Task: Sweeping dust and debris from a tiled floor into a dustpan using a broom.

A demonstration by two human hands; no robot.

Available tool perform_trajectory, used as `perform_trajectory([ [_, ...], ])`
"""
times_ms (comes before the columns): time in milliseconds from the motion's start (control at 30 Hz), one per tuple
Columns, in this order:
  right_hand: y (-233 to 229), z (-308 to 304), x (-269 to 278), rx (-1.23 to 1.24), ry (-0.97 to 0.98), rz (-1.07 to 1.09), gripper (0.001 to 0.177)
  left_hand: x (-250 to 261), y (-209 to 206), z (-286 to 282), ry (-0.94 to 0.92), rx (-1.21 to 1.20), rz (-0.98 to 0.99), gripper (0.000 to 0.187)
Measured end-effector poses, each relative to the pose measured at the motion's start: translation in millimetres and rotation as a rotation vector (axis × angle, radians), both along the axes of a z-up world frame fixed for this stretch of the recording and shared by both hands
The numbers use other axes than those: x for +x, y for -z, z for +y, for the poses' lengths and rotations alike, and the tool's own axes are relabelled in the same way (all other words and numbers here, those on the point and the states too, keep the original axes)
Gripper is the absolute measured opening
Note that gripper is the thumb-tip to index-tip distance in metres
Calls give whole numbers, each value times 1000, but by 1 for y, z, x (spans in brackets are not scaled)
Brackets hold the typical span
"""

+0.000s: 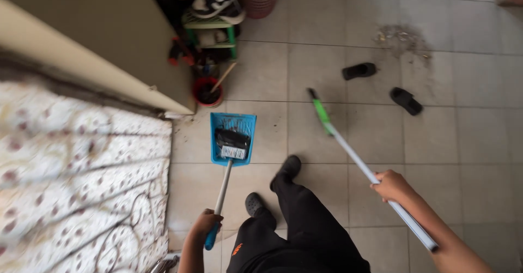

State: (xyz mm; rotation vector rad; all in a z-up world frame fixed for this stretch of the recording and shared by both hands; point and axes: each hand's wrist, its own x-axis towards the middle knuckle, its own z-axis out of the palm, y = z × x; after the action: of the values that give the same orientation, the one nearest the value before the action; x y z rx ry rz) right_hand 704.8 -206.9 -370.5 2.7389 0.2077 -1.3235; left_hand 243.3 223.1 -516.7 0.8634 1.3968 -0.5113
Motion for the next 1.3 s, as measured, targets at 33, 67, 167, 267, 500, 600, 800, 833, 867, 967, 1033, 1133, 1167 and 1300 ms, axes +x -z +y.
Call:
perform_trajectory([
  [33, -8, -4, -2, 153, 212, 95, 40, 10, -2, 3, 9, -8, -22, 38],
  [67, -16, -7, -4, 309, 425, 185, 43, 20, -3, 6, 18, -16, -44, 38],
  [167, 13, 25, 0, 558, 514, 464, 34, 53, -15, 18, 49, -6, -60, 37],
  [267, 57, 114, 3, 595, 483, 510, 30, 89, -28, 29, 28, -7, -42, 37],
  [500, 175, 42, 118, 482, 664, 417, 39, 168, -5, 58, 128, -10, 22, 28],
  [600, 173, -24, 166, 386, 520, 282, 38, 222, -3, 53, 216, -18, 65, 21],
  [800, 75, -61, 235, 55, 264, 140, 31, 368, 5, 53, 323, 29, 64, 19],
  [833, 53, -66, 236, 57, 321, 124, 34, 393, 7, 52, 280, -8, 36, 18],
  [867, 32, -71, 236, 60, 379, 107, 38, 417, 10, 51, 237, -46, 9, 18],
  [967, -12, -97, 229, 86, 394, 109, 55, 500, 11, 43, 259, -113, -70, 19],
  [1033, -44, -105, 224, 114, 512, 95, 56, 552, 7, 38, 334, -112, -111, 19],
  [1133, -68, -108, 227, 209, 762, 131, 54, 644, -3, 30, 400, -124, -164, 16],
  [1167, -71, -108, 226, 271, 890, 182, 52, 675, -6, 25, 388, -142, -174, 13],
  [1300, -54, -109, 258, 364, 1205, 167, 47, 803, 28, 14, 423, -228, -215, 12],
])
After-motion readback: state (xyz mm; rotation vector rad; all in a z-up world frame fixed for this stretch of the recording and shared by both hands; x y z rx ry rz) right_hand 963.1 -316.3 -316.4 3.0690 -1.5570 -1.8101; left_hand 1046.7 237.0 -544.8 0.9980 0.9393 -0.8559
